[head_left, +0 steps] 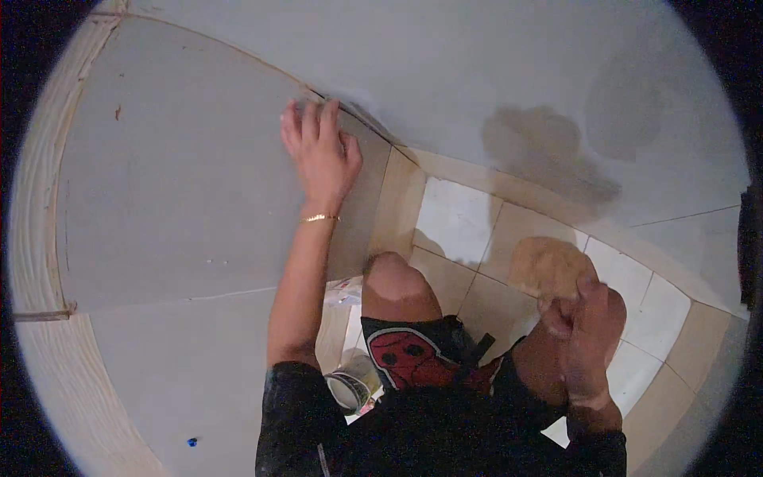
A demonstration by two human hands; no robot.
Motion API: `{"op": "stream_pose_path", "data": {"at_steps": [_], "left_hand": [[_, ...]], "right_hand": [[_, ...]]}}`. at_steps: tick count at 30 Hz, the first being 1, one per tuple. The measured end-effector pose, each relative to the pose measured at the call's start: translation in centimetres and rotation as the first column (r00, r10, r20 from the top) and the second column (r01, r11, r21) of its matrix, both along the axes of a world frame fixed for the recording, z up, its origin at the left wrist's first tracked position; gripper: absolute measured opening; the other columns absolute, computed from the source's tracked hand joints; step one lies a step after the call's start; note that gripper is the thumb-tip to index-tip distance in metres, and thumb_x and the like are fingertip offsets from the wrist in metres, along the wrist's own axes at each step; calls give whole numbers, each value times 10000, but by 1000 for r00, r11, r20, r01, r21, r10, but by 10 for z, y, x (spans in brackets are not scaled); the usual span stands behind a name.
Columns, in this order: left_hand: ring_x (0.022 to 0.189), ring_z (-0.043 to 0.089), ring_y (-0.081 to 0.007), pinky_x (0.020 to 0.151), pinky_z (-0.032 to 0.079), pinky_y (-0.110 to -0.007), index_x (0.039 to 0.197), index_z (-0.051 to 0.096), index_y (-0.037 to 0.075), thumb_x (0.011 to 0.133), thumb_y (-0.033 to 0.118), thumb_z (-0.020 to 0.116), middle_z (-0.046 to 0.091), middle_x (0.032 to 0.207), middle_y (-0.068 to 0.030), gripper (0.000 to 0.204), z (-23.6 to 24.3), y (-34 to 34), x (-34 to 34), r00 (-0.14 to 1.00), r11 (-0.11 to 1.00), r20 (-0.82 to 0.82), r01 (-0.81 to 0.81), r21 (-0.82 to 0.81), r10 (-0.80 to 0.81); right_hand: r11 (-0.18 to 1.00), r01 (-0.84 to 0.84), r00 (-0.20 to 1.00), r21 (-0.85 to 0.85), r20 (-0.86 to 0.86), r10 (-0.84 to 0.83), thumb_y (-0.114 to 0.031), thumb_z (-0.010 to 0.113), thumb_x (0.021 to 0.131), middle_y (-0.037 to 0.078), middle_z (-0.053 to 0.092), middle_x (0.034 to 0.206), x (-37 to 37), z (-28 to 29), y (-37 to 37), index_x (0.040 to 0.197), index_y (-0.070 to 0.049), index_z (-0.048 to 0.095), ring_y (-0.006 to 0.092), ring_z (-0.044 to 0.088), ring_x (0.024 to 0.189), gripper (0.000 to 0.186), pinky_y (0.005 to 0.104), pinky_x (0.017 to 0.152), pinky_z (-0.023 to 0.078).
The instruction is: Apply and smooth joint compound into a corner joint on a wall.
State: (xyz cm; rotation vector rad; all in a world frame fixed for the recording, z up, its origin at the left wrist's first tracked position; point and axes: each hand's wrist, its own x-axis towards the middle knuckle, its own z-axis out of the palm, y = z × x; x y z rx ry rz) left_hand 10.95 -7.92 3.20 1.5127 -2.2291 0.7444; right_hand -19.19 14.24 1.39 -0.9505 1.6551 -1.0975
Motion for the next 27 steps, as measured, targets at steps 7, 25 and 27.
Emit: {"op": "stream_pose_path", "data": {"at_steps": [7,25,27], "left_hand": [[1331,120,-435,1060,87,-564,1083,478,-42,662,190,545,327,1341,-284,486,-27,-26,-7,961,984,234,-118,-133,147],[1328,105,-446,1044,70,-603,1000,471,-41,683,170,544,327,1335,-301,387,-1,-22,-4,954,992,295,-26,-127,63],[1326,117,-445,1049,82,-592,1014,467,-50,685,167,541,340,1332,-294,402,-10,-29,-5,926,990,358,-87,-110,121]], "right_hand": [[974,-206,954,-94,-241,179,-350,472,904,113,467,1152,-19,-40,59,1211,-4,380,180,507,1005,472,295,730,467],[878,-387,826,-283,-529,194,-235,567,824,217,429,1202,-54,-40,71,1298,-32,279,409,408,1092,590,520,930,317],[888,-370,827,-272,-532,182,-238,570,823,216,430,1203,-52,-41,71,1297,-32,279,408,407,1092,593,518,929,318]]}}
